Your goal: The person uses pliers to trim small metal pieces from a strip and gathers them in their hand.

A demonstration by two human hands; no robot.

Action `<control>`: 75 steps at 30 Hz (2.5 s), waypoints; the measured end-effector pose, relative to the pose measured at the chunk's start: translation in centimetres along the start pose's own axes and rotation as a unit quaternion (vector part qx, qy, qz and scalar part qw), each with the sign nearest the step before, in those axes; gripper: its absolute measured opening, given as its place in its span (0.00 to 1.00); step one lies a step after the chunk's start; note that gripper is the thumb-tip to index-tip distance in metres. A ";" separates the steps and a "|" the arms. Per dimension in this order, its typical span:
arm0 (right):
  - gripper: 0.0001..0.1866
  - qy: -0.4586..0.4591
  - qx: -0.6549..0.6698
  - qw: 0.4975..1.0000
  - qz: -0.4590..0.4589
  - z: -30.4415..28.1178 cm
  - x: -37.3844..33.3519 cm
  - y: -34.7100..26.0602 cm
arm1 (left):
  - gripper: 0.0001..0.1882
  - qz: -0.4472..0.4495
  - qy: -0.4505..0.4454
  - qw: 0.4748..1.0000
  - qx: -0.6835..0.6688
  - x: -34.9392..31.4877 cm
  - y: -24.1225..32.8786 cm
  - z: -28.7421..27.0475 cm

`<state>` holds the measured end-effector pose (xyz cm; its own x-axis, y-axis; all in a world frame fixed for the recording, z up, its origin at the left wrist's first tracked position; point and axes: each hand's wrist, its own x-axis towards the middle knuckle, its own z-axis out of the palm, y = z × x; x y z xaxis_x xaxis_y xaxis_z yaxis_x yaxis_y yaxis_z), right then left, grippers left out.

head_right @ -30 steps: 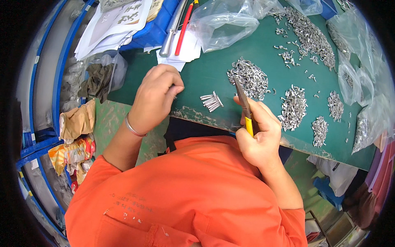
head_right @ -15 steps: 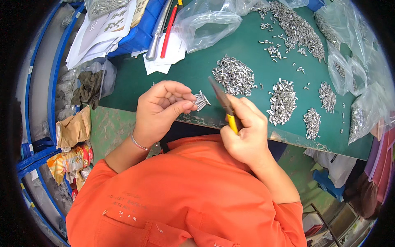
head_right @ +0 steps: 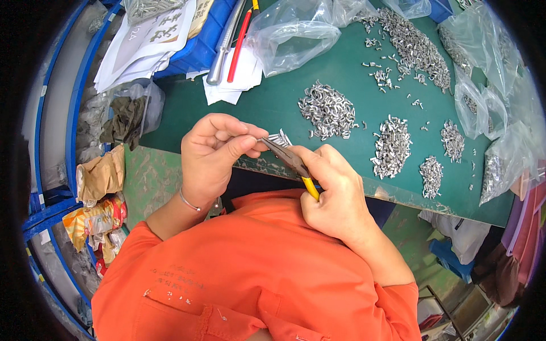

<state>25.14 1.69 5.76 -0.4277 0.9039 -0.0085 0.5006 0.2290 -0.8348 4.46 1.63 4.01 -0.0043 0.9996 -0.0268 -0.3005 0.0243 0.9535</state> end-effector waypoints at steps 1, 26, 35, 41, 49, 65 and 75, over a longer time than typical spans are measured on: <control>0.32 -0.003 0.000 1.000 0.004 0.0 0.0 0.0 | 0.08 0.000 -0.001 1.000 0.001 0.0 0.1 0.0; 0.31 0.078 0.019 0.996 -0.039 0.7 -0.1 2.3 | 0.04 0.194 0.058 0.822 0.532 2.5 3.3 -5.4; 0.32 0.073 0.005 0.997 -0.039 0.6 0.2 2.0 | 0.05 0.209 -0.077 0.761 0.609 2.7 1.9 -4.8; 0.31 0.071 0.012 0.997 -0.030 0.6 0.3 1.8 | 0.07 0.156 -0.074 0.820 0.545 3.0 2.0 -5.1; 0.30 0.065 0.021 0.997 -0.027 0.5 0.4 1.8 | 0.06 -0.066 0.015 0.989 0.135 2.5 2.5 -3.8; 0.32 -0.073 0.061 0.994 0.056 -1.5 0.4 -0.2 | 0.03 -0.098 -0.035 0.988 -0.114 1.2 0.7 -0.7; 0.32 -0.081 0.067 0.993 0.049 -1.5 0.2 -0.2 | 0.05 -0.080 -0.025 0.995 -0.047 0.6 0.6 -0.1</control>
<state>26.11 2.42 6.73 -0.5024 0.8473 -0.1721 0.4454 0.0831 -0.8915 4.16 2.25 4.57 0.0977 0.9823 -0.1596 -0.3820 0.1851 0.9054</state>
